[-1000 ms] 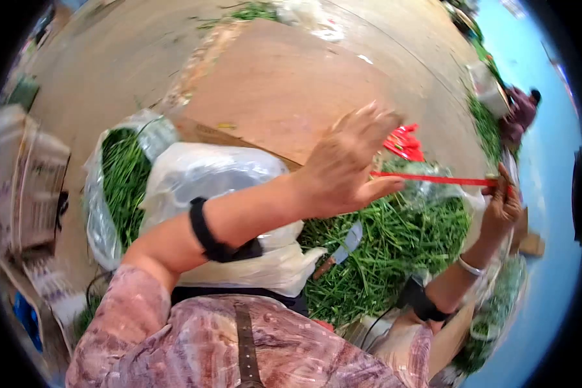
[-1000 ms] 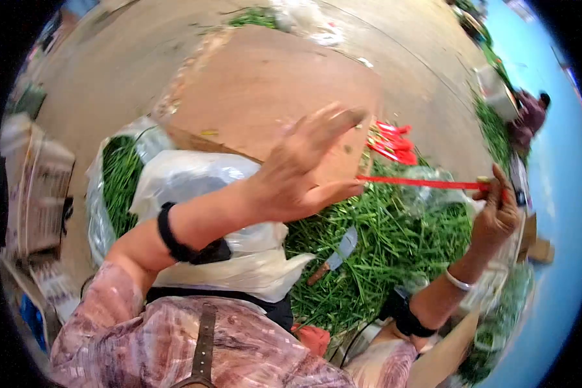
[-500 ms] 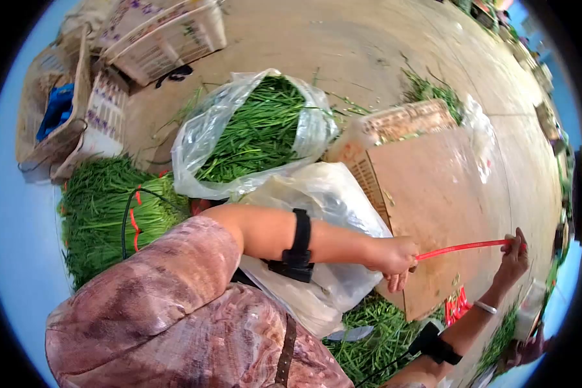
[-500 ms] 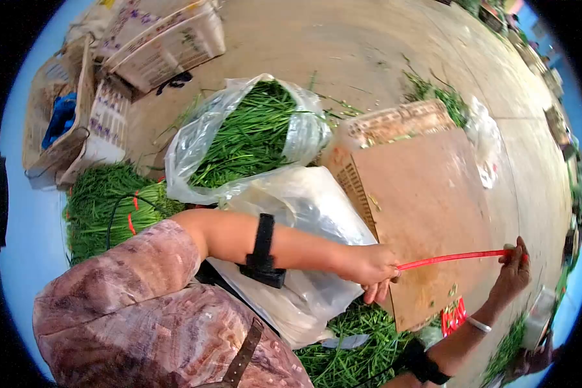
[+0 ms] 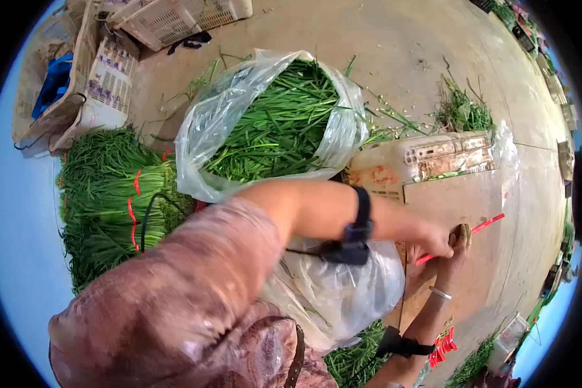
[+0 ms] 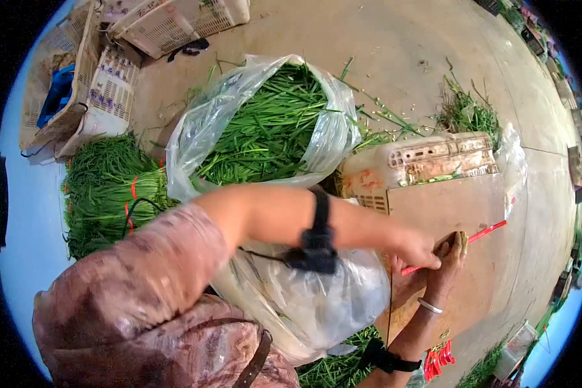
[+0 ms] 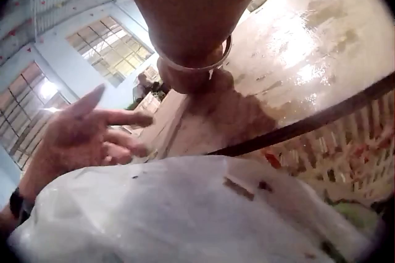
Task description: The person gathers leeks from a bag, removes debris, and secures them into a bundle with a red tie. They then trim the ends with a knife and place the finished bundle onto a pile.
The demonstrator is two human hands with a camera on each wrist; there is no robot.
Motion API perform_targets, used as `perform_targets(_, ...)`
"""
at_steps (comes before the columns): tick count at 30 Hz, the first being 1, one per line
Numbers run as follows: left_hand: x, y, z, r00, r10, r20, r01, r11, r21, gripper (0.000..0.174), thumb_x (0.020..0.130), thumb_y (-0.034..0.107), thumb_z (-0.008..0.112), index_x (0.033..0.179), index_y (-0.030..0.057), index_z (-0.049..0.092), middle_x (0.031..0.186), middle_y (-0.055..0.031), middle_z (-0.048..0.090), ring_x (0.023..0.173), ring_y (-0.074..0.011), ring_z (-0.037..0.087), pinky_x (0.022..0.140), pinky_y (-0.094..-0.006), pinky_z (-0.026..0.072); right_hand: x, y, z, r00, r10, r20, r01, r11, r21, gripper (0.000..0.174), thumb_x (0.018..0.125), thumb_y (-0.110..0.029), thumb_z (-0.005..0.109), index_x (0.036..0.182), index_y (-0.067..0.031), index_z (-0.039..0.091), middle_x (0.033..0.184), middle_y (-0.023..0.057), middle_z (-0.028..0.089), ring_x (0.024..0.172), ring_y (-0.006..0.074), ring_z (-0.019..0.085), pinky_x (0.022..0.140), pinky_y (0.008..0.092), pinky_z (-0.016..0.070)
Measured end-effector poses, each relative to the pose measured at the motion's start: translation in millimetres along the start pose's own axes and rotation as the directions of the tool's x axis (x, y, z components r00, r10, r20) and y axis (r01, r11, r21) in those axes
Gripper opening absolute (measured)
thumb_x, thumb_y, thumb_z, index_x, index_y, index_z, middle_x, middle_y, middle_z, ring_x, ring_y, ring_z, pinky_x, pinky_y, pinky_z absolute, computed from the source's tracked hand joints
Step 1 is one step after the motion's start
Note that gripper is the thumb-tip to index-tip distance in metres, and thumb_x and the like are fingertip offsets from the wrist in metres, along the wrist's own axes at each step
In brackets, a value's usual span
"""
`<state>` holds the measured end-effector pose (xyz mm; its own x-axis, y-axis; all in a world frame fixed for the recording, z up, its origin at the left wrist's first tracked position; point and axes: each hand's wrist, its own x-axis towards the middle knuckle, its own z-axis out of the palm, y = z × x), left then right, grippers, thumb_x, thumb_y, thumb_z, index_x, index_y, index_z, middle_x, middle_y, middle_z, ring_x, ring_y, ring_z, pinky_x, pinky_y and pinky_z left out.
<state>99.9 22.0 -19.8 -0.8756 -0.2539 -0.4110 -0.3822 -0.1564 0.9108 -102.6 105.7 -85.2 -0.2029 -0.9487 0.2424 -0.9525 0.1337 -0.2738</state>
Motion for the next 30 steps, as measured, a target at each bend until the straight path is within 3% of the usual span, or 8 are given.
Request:
perform_targets(4,-91,-43,-142,0.947,0.174,-0.269,-0.191,0.981,-0.037,0.045,0.081,0.036,0.064,0.106,-0.0021,0.061,0.096,-0.0151,0.064,0.076,-0.022,0.066,0.065,-0.0315,0.0528,11,-8,-21,0.998,0.045,0.044,-0.043,0.998,-0.042,0.036,0.087,-0.008,0.052,0.122,0.0013,0.051,0.129,0.0187,0.049,0.121,0.0312,0.046,0.1,0.0372,0.0385)
perform_targets(6,-127,-99,-207,0.773,0.365,-0.519,0.131,0.708,0.694,0.051,0.073,0.034,0.07,0.106,-0.0041,0.059,0.097,-0.0215,0.063,0.087,-0.0307,0.063,0.077,-0.0391,0.0505,9,12,-26,0.999,0.033,0.035,-0.031,0.998,-0.058,0.036,0.087,-0.008,0.053,0.121,0.0002,0.052,0.129,0.0171,0.05,0.12,0.0303,0.047,0.101,0.037,0.038)
perform_targets(8,-142,-155,-241,0.698,-0.124,-0.705,0.607,0.626,0.49,0.061,0.068,0.036,0.075,0.111,-0.0027,0.055,0.117,-0.0235,0.053,0.105,-0.035,0.054,0.091,-0.0418,0.0438,11,18,-34,1.0,0.01,0.022,-0.007,0.993,-0.115,0.035,0.087,-0.009,0.053,0.121,-0.0007,0.054,0.129,0.0168,0.05,0.121,0.0296,0.047,0.101,0.0366,0.0374)
perform_targets(13,-124,-221,-248,0.574,-0.02,-0.818,0.756,0.397,0.521,0.117,0.057,0.045,0.082,0.139,-0.0043,0.016,0.144,-0.0259,0.019,0.136,-0.0395,0.013,0.108,-0.0566,0.0147,6,-18,-61,0.983,0.181,0.041,-0.168,0.961,-0.22,0.033,0.089,-0.011,0.052,0.12,0.0005,0.054,0.129,0.0175,0.05,0.121,0.0296,0.047,0.101,0.0364,0.0371)
perform_targets(18,-94,-255,-267,0.574,-0.027,-0.819,0.789,0.288,0.543,0.114,0.057,0.045,0.082,0.139,-0.0032,0.019,0.141,-0.027,0.024,0.134,-0.0414,0.019,0.106,-0.0582,0.0164,2,-28,-72,0.981,0.189,-0.035,-0.191,0.942,-0.277,0.033,0.088,-0.009,0.052,0.12,0.0002,0.054,0.129,0.0173,0.05,0.122,0.0298,0.046,0.1,0.0369,0.0377)
perform_targets(21,-80,-294,-270,0.531,0.224,-0.817,0.8,0.184,0.571,0.095,0.063,0.03,0.079,0.136,-0.002,0.027,0.13,-0.0232,0.038,0.125,-0.0376,0.032,0.099,-0.0535,0.0292,10,-58,-73,0.986,0.163,-0.021,-0.162,0.948,-0.275,0.031,0.088,-0.006,0.052,0.118,0.0005,0.056,0.128,0.0178,0.051,0.12,0.0308,0.048,0.099,0.0377,0.0384)
perform_targets(26,-96,-280,-270,0.589,0.188,-0.786,0.699,0.368,0.612,0.083,0.063,0.017,0.077,0.131,0.0006,0.033,0.116,-0.0167,0.045,0.114,-0.0329,0.042,0.088,-0.047,0.0385,47,-140,-54,0.996,0.08,0.027,-0.075,0.986,-0.151,0.029,0.086,-0.001,0.053,0.115,0.0012,0.057,0.124,0.0178,0.054,0.115,0.0292,0.052,0.098,0.0374,0.0396)
perform_targets(30,-111,-268,-296,0.563,0.016,-0.826,0.599,0.681,0.421,0.073,0.064,0.011,0.072,0.127,0.0033,0.038,0.111,-0.0167,0.053,0.105,-0.0329,0.053,0.092,-0.0423,0.0435,80,-208,-28,0.984,-0.107,0.143,0.053,0.939,0.339,0.03,0.081,0.005,0.055,0.111,0.0013,0.06,0.113,0.0147,0.061,0.109,0.0225,0.056,0.093,0.0345,0.0438)
